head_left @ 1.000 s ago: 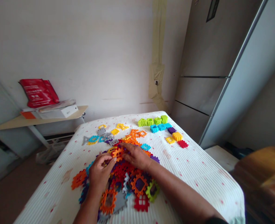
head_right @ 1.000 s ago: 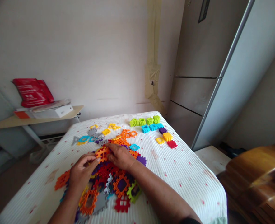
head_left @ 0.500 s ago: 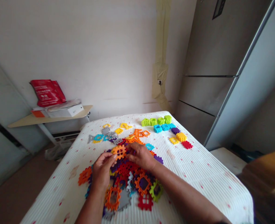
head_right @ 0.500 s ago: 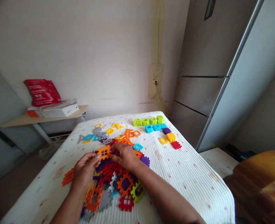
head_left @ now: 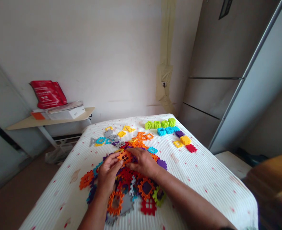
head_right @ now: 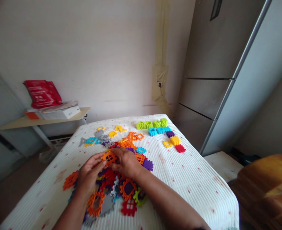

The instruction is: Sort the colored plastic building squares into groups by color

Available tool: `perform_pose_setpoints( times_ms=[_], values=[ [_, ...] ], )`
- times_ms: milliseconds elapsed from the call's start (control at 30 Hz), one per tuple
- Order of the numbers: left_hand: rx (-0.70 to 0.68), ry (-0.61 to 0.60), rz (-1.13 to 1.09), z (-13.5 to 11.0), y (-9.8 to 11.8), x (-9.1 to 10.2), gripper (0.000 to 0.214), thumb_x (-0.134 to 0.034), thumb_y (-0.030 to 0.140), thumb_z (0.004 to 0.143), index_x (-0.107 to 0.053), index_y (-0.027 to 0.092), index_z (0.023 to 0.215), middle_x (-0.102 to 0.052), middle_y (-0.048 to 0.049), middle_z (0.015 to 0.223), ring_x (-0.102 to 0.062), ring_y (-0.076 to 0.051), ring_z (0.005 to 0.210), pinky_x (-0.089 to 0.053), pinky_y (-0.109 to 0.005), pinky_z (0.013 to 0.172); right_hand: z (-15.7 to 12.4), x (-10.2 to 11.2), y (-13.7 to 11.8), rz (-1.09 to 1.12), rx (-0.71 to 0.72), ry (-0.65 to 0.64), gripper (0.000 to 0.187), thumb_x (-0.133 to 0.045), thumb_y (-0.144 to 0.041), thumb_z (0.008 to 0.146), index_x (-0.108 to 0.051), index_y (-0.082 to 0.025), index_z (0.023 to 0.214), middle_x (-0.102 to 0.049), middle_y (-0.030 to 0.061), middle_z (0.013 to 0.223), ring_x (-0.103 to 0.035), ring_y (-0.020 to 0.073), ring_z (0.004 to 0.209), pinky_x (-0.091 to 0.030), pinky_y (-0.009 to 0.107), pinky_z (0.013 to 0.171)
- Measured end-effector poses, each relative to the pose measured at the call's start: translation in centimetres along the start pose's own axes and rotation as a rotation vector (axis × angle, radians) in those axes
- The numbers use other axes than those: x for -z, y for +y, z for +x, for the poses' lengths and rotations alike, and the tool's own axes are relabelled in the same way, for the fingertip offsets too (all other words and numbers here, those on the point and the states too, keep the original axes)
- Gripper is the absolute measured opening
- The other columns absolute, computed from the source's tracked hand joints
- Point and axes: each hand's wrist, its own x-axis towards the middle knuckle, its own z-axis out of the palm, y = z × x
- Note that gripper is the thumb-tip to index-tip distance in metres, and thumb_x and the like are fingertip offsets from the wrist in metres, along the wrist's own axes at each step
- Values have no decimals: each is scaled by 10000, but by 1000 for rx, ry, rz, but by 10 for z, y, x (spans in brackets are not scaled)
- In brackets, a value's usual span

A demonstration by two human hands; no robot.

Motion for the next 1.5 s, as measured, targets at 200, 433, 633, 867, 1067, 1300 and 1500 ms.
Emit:
perform_pose_setpoints(
  times_ms=[200, 433, 633, 867, 1067, 1300, 1500],
  values=[
    [0, 43, -80, -1, -3, -2, 439, -735, 384, 599, -570, 178, 949, -628, 15, 643, -532, -112, 567, -419, -204, 551, -4, 2, -10, -210, -22, -35, 546, -607, -475, 767, -518, -159, 1203, -578, 109, 1086, -541, 224, 981, -439, 335, 831],
    [-32, 39, -69, -2, -2, -5, 375, -737, 402, 580, -571, 184, 836, -614, 20, 632, -514, -107, 589, -420, -198, 582, -5, 0, -16, -228, -115, -13, 483, -578, -457, 797, -518, -182, 1190, -571, 81, 1005, -553, 202, 894, -446, 300, 755],
    [-86, 6, 33, -4, 0, -5, 362, -691, 436, 618, -587, 184, 856, -609, 4, 664, -562, -148, 654, -445, -235, 616, -8, -1, -12, -197, -131, 12, 490, -594, -401, 778, -515, -182, 1209, -570, 82, 1039, -553, 199, 915, -452, 299, 784],
    [-66, -8, 52, -5, 3, -3, 468, -676, 477, 623, -571, 182, 970, -682, -48, 775, -608, -177, 682, -478, -279, 659, -21, 13, -7, -137, -130, 28, 499, -602, -362, 770, -514, -188, 1229, -567, 88, 1099, -554, 204, 971, -458, 320, 831],
    [-83, 60, 46, -2, 6, 3, 492, -674, 498, 622, -576, 188, 991, -689, -37, 745, -600, -165, 648, -480, -269, 640, -81, 63, 39, -231, -263, 175, 431, -615, -286, 755, -560, -200, 1174, -605, 78, 1019, -580, 190, 921, -470, 317, 812],
    [-99, 59, 62, -3, 0, -1, 445, -659, 500, 644, -606, 189, 957, -685, -26, 747, -602, -168, 674, -484, -270, 657, -181, 133, 105, -581, -654, 225, 360, -545, -257, 752, -615, -173, 1096, -626, 89, 1005, -603, 202, 886, -459, 311, 807],
    [-104, 95, 80, 1, -8, 3, 414, -644, 482, 671, -615, 190, 963, -680, -22, 758, -592, -163, 661, -474, -271, 634, -198, 146, 115, -630, -751, 167, 351, -513, -265, 753, -622, -172, 1073, -625, 79, 991, -594, 186, 898, -434, 271, 799]
  ],
)
